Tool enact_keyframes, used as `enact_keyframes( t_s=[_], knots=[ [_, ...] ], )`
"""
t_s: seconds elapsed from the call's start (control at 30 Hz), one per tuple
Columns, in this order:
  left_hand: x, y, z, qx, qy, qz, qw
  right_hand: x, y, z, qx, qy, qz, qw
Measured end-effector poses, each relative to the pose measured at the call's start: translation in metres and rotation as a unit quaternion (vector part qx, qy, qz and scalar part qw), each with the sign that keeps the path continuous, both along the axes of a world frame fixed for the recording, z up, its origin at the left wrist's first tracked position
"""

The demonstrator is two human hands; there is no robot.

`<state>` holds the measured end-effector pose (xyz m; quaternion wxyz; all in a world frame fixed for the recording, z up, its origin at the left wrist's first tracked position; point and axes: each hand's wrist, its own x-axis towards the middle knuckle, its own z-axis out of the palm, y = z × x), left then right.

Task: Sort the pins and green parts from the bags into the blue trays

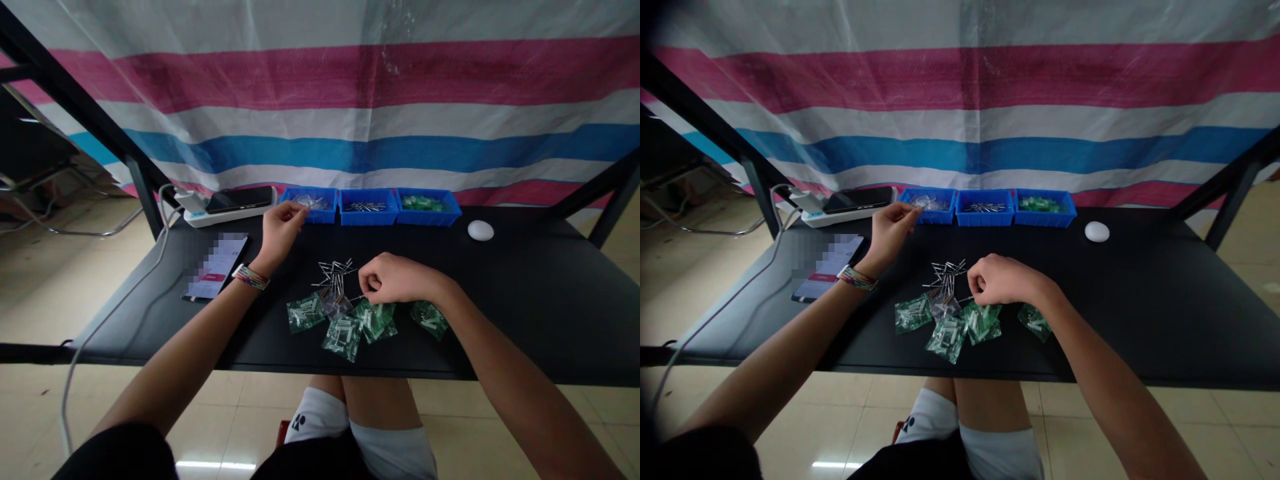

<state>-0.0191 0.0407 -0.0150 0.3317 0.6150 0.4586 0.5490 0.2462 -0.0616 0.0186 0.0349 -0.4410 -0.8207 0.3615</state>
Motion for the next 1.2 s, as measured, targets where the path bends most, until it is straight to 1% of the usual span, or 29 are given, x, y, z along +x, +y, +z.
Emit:
enact_keyframes(
  t_s=[0.13,0.23,0.3,0.4,0.47,0.5,0.57,0.63,0.7,0.73,0.77,0.83,0.97,1.1,1.2],
  knots=[
    [0.027,0.006,0.005,0.045,0.058,-0.020,0.997,0.001,0.001,0.001,0.014,0.006,-0.004,1.000],
    [0.045,0.018,0.010,0.066,0.079,-0.007,0.995,0.005,0.005,-0.003,0.017,0.014,-0.014,1.000],
    [0.053,0.026,0.013,0.068,0.140,0.005,0.988,0.008,0.009,-0.006,0.011,0.025,-0.018,0.999],
    [0.053,0.032,0.019,0.049,0.227,0.032,0.972,0.011,0.013,-0.010,0.009,0.065,-0.028,0.997],
    [0.047,0.030,0.021,0.056,0.248,0.052,0.966,0.012,0.014,-0.009,0.005,0.105,-0.045,0.993],
    [0.043,0.026,0.022,0.065,0.245,0.050,0.966,0.012,0.015,-0.009,0.004,0.125,-0.055,0.991],
    [0.033,0.014,0.023,0.082,0.229,0.015,0.970,0.011,0.016,-0.009,0.015,0.162,-0.076,0.984],
    [0.024,-0.002,0.023,0.067,0.212,-0.076,0.972,0.009,0.017,-0.010,0.045,0.195,-0.094,0.975],
    [0.016,-0.020,0.021,0.010,0.205,-0.178,0.962,0.008,0.019,-0.013,0.086,0.221,-0.105,0.966],
    [0.013,-0.027,0.020,-0.023,0.195,-0.221,0.955,0.008,0.019,-0.015,0.107,0.228,-0.108,0.962],
    [0.011,-0.034,0.018,-0.050,0.186,-0.248,0.949,0.007,0.020,-0.017,0.129,0.232,-0.111,0.958],
    [0.009,-0.043,0.015,-0.083,0.172,-0.279,0.941,0.007,0.020,-0.021,0.170,0.229,-0.113,0.952],
    [0.009,-0.046,0.008,-0.107,0.143,-0.299,0.938,0.005,0.020,-0.024,0.228,0.214,-0.106,0.944],
    [0.009,-0.046,0.006,-0.127,0.151,-0.324,0.925,0.002,0.018,-0.023,0.259,0.198,-0.089,0.941],
    [0.011,-0.049,0.007,-0.133,0.151,-0.339,0.919,0.001,0.016,-0.021,0.268,0.190,-0.078,0.941]
  ],
)
